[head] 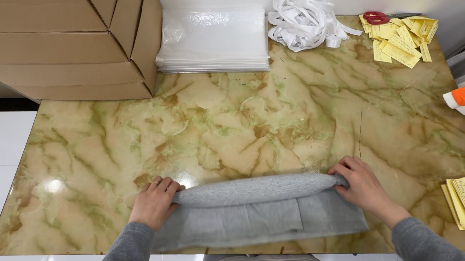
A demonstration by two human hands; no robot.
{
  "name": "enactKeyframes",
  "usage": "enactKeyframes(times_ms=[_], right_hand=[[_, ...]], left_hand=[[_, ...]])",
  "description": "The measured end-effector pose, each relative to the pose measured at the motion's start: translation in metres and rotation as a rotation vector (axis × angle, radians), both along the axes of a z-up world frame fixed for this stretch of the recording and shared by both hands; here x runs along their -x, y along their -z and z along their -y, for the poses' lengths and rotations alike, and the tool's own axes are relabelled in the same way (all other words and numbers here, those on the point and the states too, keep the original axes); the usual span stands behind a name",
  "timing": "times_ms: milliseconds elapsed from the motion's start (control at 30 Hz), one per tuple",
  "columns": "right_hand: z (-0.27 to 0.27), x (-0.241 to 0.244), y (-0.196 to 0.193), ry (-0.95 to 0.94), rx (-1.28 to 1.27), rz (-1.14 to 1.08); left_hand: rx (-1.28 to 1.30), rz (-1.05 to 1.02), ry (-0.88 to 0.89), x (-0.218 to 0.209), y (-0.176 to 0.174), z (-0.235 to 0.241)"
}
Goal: The person takes several t-shirts from a clothing rack, one by one. They lay each shirt flat on a table, fold the sleeves and sides inward, and then roll the shirt into a compact bundle. The folded shirts are stacked on the table.
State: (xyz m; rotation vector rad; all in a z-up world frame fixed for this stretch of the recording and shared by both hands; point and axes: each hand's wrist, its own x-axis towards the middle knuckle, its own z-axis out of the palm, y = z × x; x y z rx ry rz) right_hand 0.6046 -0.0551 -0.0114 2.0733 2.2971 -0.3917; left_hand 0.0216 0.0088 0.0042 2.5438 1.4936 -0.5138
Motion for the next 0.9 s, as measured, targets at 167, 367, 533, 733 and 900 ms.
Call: enactKeyframes(times_ms=[167,367,533,733,900], right_hand=[[0.044,-0.002,-0.004,-0.114,-0.087,-0.232],[0.067,0.006,0.000,0.036,0.031,-0.434],[0.042,0.017,-0.014,0.149,0.344,-0.275],[0.019,0.012,-0.010,-0.096,0.050,-0.123],[0.041,0.006,0.008,-0.136,-0.216,-0.127]], left_hand=[[0.026,0.116,0.058,0.013,-0.007,0.029],[0.212,0.198,-0.158,0.009,-0.006,0.045],[0.298,0.069,-0.189,-0.005,0.000,0.025],[0.235,0.047,0.010,-0.004,0.019,0.016],[-0.132,0.141,0.097,0.006,0.021,0.047]])
